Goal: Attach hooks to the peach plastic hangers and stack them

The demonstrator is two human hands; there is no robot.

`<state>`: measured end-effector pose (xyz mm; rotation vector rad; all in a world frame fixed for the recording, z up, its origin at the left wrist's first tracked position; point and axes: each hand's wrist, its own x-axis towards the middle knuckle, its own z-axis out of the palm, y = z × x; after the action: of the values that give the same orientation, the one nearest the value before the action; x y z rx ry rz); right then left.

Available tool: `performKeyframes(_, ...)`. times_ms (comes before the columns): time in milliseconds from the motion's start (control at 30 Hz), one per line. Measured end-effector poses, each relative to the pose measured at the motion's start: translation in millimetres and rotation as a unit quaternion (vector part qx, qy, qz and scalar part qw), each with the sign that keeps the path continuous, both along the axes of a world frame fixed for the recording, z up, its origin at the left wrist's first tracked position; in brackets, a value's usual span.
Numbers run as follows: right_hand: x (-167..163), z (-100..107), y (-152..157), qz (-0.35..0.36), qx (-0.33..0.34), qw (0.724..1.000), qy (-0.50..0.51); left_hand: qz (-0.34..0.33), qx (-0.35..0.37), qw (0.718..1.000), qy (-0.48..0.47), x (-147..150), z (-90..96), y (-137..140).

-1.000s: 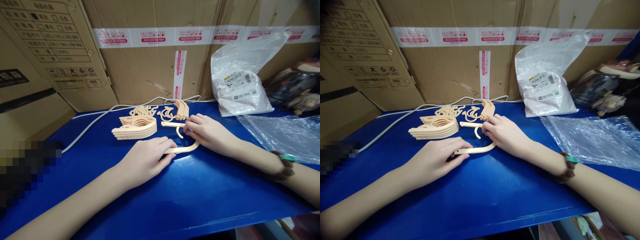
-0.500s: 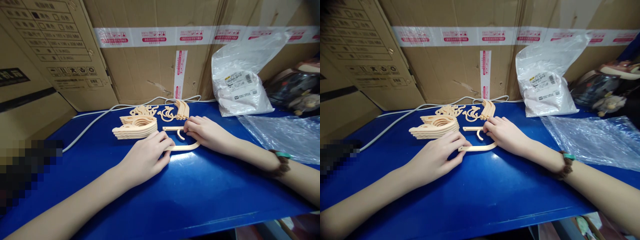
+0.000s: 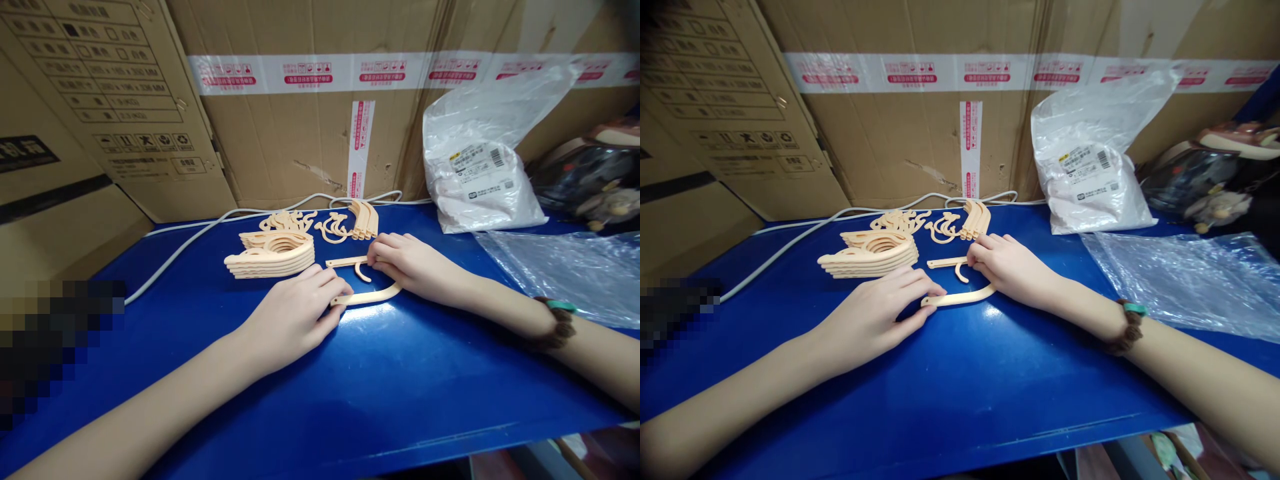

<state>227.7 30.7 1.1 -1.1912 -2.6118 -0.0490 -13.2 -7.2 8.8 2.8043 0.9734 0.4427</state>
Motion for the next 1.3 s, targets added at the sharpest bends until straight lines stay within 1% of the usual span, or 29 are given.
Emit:
performKeyframes(167, 0.6, 1.5, -1.6, 0.006, 0.019, 1.000, -0.008, 0.011, 0.000, 1.000, -0.016, 0.5, 2.0, -2.5)
performKeyframes(233, 0.0, 4.0, -4.5, 0.013, 0.038, 0.999, -0.003, 0.024, 0.018, 0.999, -0.039, -0.3, 8.7, -2.3)
performKeyframes(300, -2.1, 7.2, -9.7, 0.029, 0.056, 0.998, 0.003, 0.054, 0.044, 0.995, -0.072, -2.3, 20.1, 2.6)
performKeyframes(333, -3.8, 8.6, -13.0, 0.042, 0.063, 0.997, 0.003, 0.081, 0.054, 0.991, -0.096, -4.1, 27.1, 7.7)
performKeyframes(400, -7.8, 9.8, -19.9, 0.075, 0.068, 0.995, -0.002, 0.170, 0.062, 0.975, -0.125, -9.2, 41.5, 24.2)
performKeyframes(467, -11.8, 8.8, -25.6, 0.101, 0.062, 0.993, -0.015, 0.242, 0.046, 0.963, -0.110, -16.3, 53.3, 48.4)
performKeyframes(533, -14.6, 6.3, -29.0, 0.111, 0.056, 0.992, -0.026, 0.276, 0.042, 0.957, -0.079, -24.8, 59.7, 77.7)
performKeyframes(600, -16.0, 4.5, -30.2, 0.116, 0.054, 0.991, -0.031, 0.313, 0.028, 0.949, -0.023, -33.4, 60.1, 108.0)
performKeyframes(667, -16.6, 4.6, -30.6, 0.123, 0.058, 0.990, -0.031, 0.349, -0.005, 0.937, 0.002, -40.6, 56.0, 134.7)
performKeyframes(733, -17.0, 6.7, -31.2, 0.130, 0.070, 0.988, -0.031, 0.362, -0.014, 0.931, 0.037, -45.7, 50.2, 154.7)
performKeyframes(800, -17.2, 9.4, -32.4, 0.141, 0.082, 0.986, -0.028, 0.377, -0.013, 0.924, 0.058, -48.2, 44.9, 166.6)
performKeyframes(967, -16.3, 10.7, -35.7, 0.159, 0.069, 0.985, -0.025, 0.386, -0.031, 0.919, 0.078, -47.8, 40.0, 173.1)
performKeyframes(1067, -15.5, 7.9, -35.2, 0.152, 0.069, 0.985, -0.041, 0.387, -0.036, 0.918, 0.082, -46.0, 41.0, 173.2)
performKeyframes(1233, -15.7, 5.0, -34.2, 0.138, 0.081, 0.986, -0.052, 0.417, -0.046, 0.905, 0.072, -43.2, 40.0, 178.6)
performKeyframes(1300, -15.4, 5.0, -35.2, 0.136, 0.080, 0.986, -0.050, 0.420, -0.055, 0.904, 0.061, -43.0, 38.0, 181.8)
